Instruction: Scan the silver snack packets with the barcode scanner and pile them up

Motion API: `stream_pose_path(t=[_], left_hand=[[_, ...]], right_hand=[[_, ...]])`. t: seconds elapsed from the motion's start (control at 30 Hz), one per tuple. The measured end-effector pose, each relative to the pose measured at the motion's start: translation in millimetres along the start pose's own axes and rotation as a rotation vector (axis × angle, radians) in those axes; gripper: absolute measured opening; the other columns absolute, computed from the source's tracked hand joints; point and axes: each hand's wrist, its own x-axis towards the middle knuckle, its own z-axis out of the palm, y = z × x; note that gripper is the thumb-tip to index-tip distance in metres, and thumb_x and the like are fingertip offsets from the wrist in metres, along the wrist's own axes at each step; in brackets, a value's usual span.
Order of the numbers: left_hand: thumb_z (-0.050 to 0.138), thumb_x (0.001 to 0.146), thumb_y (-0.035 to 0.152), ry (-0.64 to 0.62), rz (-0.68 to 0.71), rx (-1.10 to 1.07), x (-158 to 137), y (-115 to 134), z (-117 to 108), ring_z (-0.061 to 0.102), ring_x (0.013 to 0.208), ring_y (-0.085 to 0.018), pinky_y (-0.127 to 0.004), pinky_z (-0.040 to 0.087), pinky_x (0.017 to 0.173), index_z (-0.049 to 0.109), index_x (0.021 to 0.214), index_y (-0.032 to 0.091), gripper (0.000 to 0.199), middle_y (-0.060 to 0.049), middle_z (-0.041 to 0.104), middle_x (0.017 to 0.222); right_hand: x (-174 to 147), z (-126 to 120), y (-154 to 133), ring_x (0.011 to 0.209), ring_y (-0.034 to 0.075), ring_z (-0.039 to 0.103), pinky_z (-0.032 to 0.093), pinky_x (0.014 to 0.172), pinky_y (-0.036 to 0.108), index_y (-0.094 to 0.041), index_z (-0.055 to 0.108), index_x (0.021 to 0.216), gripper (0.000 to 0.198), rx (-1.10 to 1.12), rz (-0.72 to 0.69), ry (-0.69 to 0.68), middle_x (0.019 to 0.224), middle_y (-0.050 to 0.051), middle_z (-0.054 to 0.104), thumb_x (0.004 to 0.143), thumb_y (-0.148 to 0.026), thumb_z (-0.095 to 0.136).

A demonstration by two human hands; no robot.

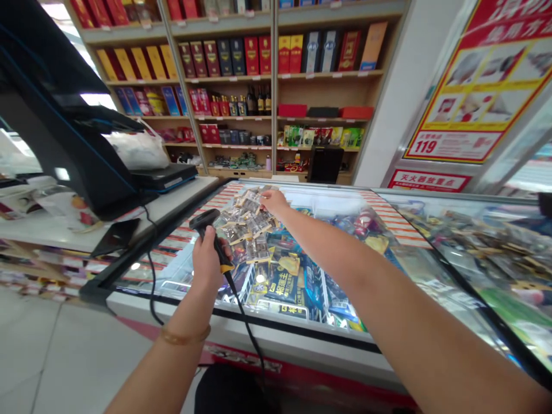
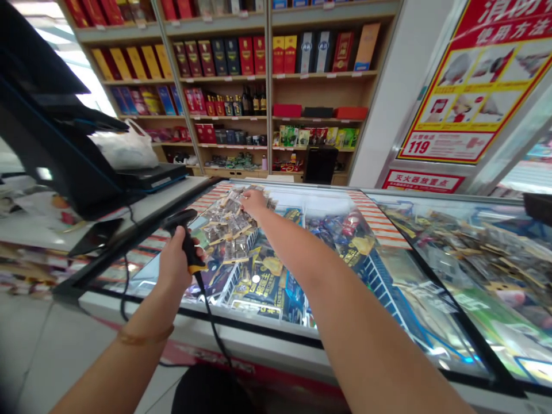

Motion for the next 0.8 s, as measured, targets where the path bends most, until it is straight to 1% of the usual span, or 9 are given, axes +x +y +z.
stream_pose_path(t=[0.07, 0.13, 0.2, 0.3, 0.43, 0.57, 0.67, 0.77, 0.8], left_hand=[[0.071, 0.077, 0.061, -0.005, -0.002, -0.006, 1, -2, 1, 0.049, 0.041, -0.009, -0.022, 0.041, 0.039, 0.049, 0.089, 0.023, 0.045, 0.008, 0.054, 0.062], [0.071, 0.077, 0.061, -0.021, -0.009, -0.01, 0, -5, 7, 0.049, 0.041, -0.009, -0.022, 0.041, 0.039, 0.05, 0.089, 0.023, 0.045, 0.008, 0.054, 0.063], [0.072, 0.077, 0.062, -0.052, -0.017, -0.016, -4, -9, 17, 0.049, 0.042, -0.008, -0.022, 0.04, 0.04, 0.049, 0.088, 0.022, 0.047, 0.008, 0.054, 0.064], [0.073, 0.075, 0.064, -0.124, -0.048, -0.021, -15, -18, 40, 0.049, 0.042, -0.008, -0.02, 0.039, 0.041, 0.049, 0.087, 0.022, 0.05, 0.007, 0.055, 0.064], [0.076, 0.072, 0.065, -0.238, -0.107, -0.014, -40, -35, 85, 0.049, 0.042, -0.007, -0.02, 0.039, 0.042, 0.048, 0.089, 0.023, 0.053, 0.008, 0.055, 0.063], [0.075, 0.073, 0.065, -0.362, -0.168, 0.001, -73, -53, 141, 0.049, 0.041, -0.008, -0.021, 0.038, 0.039, 0.048, 0.088, 0.023, 0.053, 0.007, 0.055, 0.063], [0.073, 0.077, 0.065, -0.464, -0.204, 0.015, -100, -65, 182, 0.049, 0.041, -0.009, -0.023, 0.039, 0.039, 0.048, 0.086, 0.023, 0.05, 0.006, 0.054, 0.063], [0.071, 0.079, 0.064, -0.558, -0.214, 0.034, -124, -77, 213, 0.049, 0.041, -0.009, -0.023, 0.039, 0.039, 0.048, 0.085, 0.023, 0.048, 0.006, 0.055, 0.064], [0.071, 0.079, 0.065, -0.585, -0.212, 0.044, -131, -82, 220, 0.049, 0.041, -0.009, -0.023, 0.039, 0.038, 0.048, 0.085, 0.023, 0.048, 0.006, 0.055, 0.064]], right_hand=[[-3, -4, 2, 0.063, 0.017, 0.07, 0.06, 0.068, 0.032, -0.02, 0.075, 0.099, 0.02, 0.016, 0.002, 0.018, 0.073, -0.001, 0.069, 0.082, -0.011, 0.074], [-8, -17, 5, 0.065, 0.016, 0.07, 0.06, 0.069, 0.032, -0.02, 0.073, 0.102, 0.022, 0.026, 0.0, 0.05, 0.086, 0.001, 0.072, 0.084, -0.009, 0.069], [-16, -38, 9, 0.065, 0.014, 0.07, 0.06, 0.069, 0.031, -0.02, 0.073, 0.1, 0.021, 0.02, -0.02, 0.09, 0.096, 0.003, 0.073, 0.085, -0.008, 0.066], [-33, -87, 20, 0.066, 0.014, 0.071, 0.06, 0.069, 0.032, -0.02, 0.073, 0.095, 0.017, -0.023, -0.063, 0.144, 0.103, 0.005, 0.073, 0.085, -0.008, 0.065], [-68, -177, 47, 0.069, 0.016, 0.072, 0.06, 0.067, 0.032, -0.02, 0.073, 0.091, 0.015, -0.095, -0.086, 0.229, 0.102, 0.005, 0.074, 0.083, -0.011, 0.064], [-108, -285, 75, 0.07, 0.019, 0.071, 0.06, 0.067, 0.033, -0.02, 0.074, 0.093, 0.015, -0.258, -0.054, 0.384, 0.086, 0.005, 0.075, 0.083, -0.017, 0.063], [-140, -372, 87, 0.073, 0.021, 0.071, 0.059, 0.073, 0.035, -0.018, 0.076, 0.094, 0.019, -0.514, -0.046, 0.532, 0.081, 0.005, 0.076, 0.083, -0.018, 0.06], [-176, -452, 88, 0.087, 0.025, 0.072, 0.056, 0.086, 0.037, -0.017, 0.078, 0.099, 0.024, -0.865, 0.013, 0.656, 0.094, 0.01, 0.078, 0.086, -0.016, 0.057], [-187, -474, 87, 0.093, 0.027, 0.072, 0.054, 0.089, 0.039, -0.015, 0.078, 0.102, 0.025, -0.9, 0.042, 0.682, 0.101, 0.013, 0.078, 0.087, -0.016, 0.058]])
